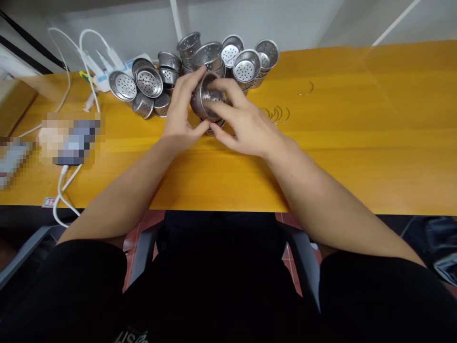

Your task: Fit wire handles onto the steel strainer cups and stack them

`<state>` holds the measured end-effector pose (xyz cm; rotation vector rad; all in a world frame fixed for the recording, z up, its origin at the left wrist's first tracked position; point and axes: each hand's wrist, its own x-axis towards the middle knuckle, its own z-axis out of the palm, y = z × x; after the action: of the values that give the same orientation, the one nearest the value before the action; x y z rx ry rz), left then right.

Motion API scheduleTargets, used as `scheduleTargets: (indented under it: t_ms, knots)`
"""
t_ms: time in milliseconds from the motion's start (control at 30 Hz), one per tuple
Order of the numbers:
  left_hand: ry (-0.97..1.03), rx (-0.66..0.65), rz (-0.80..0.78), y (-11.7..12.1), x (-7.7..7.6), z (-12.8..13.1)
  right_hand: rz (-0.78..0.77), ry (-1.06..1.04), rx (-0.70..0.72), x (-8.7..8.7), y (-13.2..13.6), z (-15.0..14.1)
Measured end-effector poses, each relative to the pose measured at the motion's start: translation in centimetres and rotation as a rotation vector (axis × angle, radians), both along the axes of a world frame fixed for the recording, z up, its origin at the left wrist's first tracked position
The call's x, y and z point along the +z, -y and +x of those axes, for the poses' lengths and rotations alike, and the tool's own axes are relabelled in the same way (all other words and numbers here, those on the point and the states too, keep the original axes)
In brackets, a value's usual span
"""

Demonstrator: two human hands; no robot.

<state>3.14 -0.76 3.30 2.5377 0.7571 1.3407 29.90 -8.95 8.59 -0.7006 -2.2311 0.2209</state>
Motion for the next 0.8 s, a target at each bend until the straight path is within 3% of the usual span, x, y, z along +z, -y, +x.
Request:
scheduleTargets:
  t_ms: [233,433,567,800]
  knots:
    - [-0.035,0.016,0.037,1.0,0.7,0.1,-0.051,0.056,-0.109,0.2,0.2,0.4]
    - [0.038,0.003,0.078,1.3,0.9,0.1,0.003,-0.043,-0.121,0.4,-0.4,1.6]
    - [0.016,0.018,0.083,1.5,1.0,0.2,-0.112,-0.021,-0.162,0.9,-0.5,1.7]
    - [-0.014,0.026,0.070,2.3,1.4,0.4,-0.099,-0.257,-0.050,0.9,-0.9,1.1]
